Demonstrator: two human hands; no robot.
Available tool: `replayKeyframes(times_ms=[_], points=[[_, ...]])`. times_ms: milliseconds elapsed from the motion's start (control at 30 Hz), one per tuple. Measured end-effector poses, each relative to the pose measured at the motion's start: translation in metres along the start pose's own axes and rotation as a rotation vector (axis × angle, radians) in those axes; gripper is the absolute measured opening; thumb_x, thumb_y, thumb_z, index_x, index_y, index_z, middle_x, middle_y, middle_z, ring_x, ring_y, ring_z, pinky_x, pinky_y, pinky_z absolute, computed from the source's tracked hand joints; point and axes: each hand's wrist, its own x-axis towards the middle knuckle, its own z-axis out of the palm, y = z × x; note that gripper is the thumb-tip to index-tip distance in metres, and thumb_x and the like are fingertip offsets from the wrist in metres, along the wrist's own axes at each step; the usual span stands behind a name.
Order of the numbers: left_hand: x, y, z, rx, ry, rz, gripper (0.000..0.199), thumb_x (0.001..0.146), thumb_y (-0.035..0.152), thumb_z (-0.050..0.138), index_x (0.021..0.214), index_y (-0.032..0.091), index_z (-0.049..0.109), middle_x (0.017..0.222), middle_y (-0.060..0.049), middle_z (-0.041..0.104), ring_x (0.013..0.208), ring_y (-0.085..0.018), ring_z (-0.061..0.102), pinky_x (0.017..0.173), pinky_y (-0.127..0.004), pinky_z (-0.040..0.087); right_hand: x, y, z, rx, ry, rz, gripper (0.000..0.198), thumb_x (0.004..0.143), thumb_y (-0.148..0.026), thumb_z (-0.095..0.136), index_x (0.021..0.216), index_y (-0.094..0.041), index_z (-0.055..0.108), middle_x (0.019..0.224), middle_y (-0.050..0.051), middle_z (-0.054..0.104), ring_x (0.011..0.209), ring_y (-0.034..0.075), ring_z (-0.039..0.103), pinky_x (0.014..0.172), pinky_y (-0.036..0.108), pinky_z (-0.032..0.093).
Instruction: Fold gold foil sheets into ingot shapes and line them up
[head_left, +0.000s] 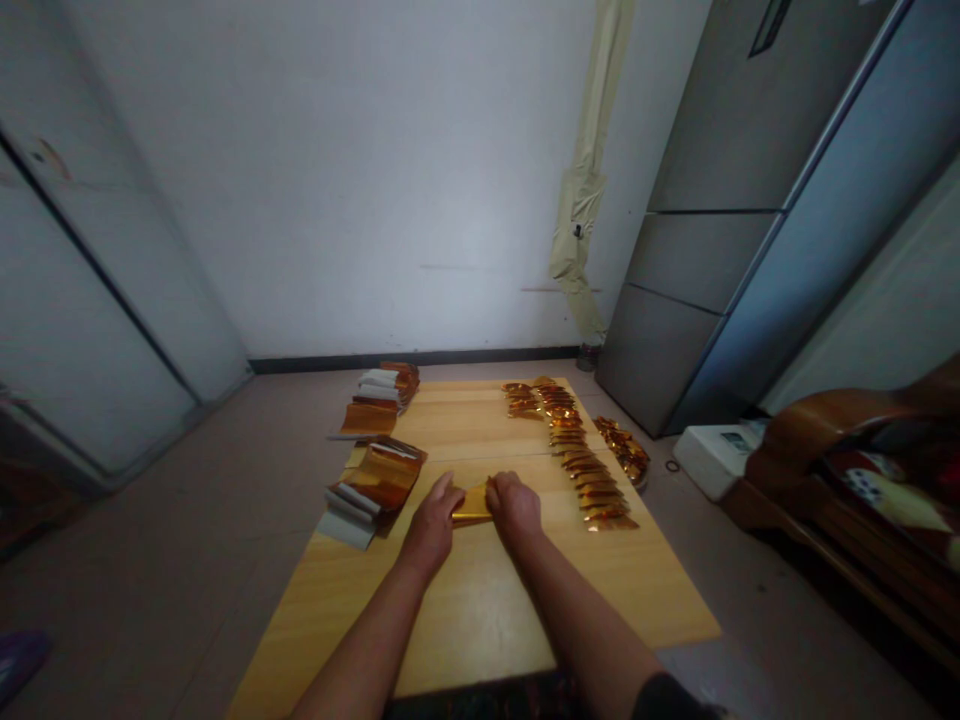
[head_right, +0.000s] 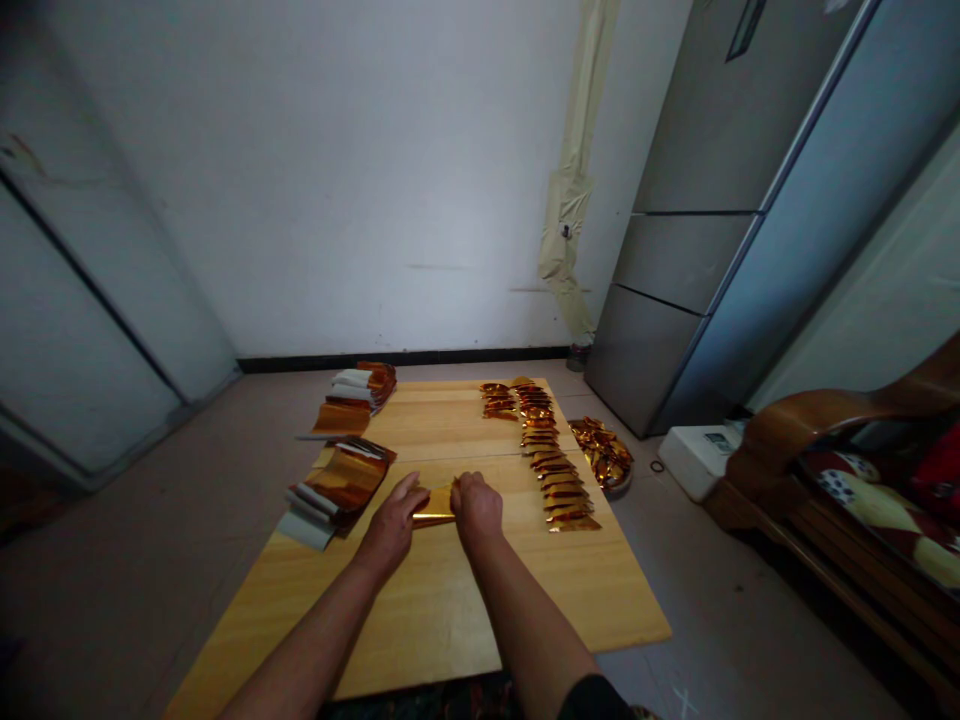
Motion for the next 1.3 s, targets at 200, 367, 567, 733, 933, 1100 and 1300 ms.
replayKeyframes(times_ms=[200, 367, 567, 733, 933, 1100, 1300], points=[[0.001, 0.001, 0.0, 0.031, -0.03, -0.022, 0.043, 0.083, 0.008, 0.041, 0.114, 0.017, 0.069, 0.134, -0.008, 0.06, 0.132, -0.022, 0.048, 0.113, -0.039, 0.038, 0.001, -0.004, -0.004, -0.032, -0.013, 0.022, 0.028, 0.1, -0.036, 0.039, 0.099, -0.021, 0.062, 0.095, 0.004, 0.065, 0.076, 0.013, 0.063, 0.06, 0.023, 0.032], [0.001, 0.008, -0.002, 0.028, -0.05, -0.051, 0.044, 0.084, 0.009, 0.038, 0.117, 0.015, 0.068, 0.132, -0.007, 0.061, 0.133, -0.021, 0.047, 0.115, -0.039, 0.036, -0.001, -0.005, -0.005, -0.034, -0.011, 0.017, 0.025, 0.099, -0.034, 0.041, 0.099, -0.021, 0.062, 0.096, 0.005, 0.064, 0.075, 0.013, 0.063, 0.059, 0.023, 0.031], [0.001, 0.01, -0.003, -0.047, -0.036, -0.082, 0.041, 0.084, 0.01, 0.042, 0.113, 0.018, 0.069, 0.13, -0.006, 0.062, 0.132, -0.021, 0.048, 0.113, -0.039, 0.038, 0.0, -0.005, -0.005, -0.035, -0.014, 0.023, 0.027, 0.1, -0.035, 0.04, 0.1, -0.021, 0.063, 0.095, 0.005, 0.064, 0.074, 0.013, 0.062, 0.059, 0.023, 0.032], [0.0, 0.005, 0.002, -0.069, -0.049, -0.022, 0.04, 0.088, 0.012, 0.037, 0.112, 0.016, 0.069, 0.136, -0.009, 0.056, 0.122, -0.019, 0.055, 0.105, -0.035, 0.046, 0.0, -0.006, -0.006, -0.041, -0.009, 0.033, 0.025, 0.099, -0.035, 0.042, 0.101, -0.021, 0.063, 0.097, 0.005, 0.064, 0.075, 0.013, 0.063, 0.059, 0.023, 0.032], [0.001, 0.004, 0.002, 0.064, -0.048, -0.039, 0.035, 0.087, 0.016, 0.041, 0.108, 0.019, 0.069, 0.13, -0.007, 0.061, 0.123, -0.021, 0.052, 0.106, -0.039, 0.043, 0.0, -0.006, -0.005, -0.031, -0.011, 0.038, 0.023, 0.098, -0.034, 0.043, 0.102, -0.021, 0.061, 0.098, 0.004, 0.064, 0.074, 0.013, 0.062, 0.059, 0.023, 0.032], [0.001, 0.004, -0.001, 0.203, -0.047, -0.003, 0.03, 0.088, 0.016, 0.045, 0.099, 0.023, 0.072, 0.133, -0.007, 0.058, 0.121, -0.023, 0.05, 0.105, -0.04, 0.04, -0.001, -0.005, -0.004, -0.014, 0.015, 0.038, 0.019, 0.097, -0.033, 0.044, 0.102, -0.021, 0.058, 0.1, 0.004, 0.063, 0.075, 0.013, 0.063, 0.058, 0.024, 0.032], [-0.001, 0.007, -0.003, 0.271, -0.055, -0.043, 0.032, 0.087, 0.013, 0.046, 0.101, 0.025, 0.073, 0.139, -0.007, 0.054, 0.12, -0.025, 0.047, 0.101, -0.042, 0.038, -0.001, -0.006, -0.008, -0.022, -0.002, 0.067, 0.021, 0.095, -0.037, 0.047, 0.105, -0.02, 0.056, 0.103, 0.005, 0.063, 0.077, 0.015, 0.064, 0.058, 0.024, 0.034]])
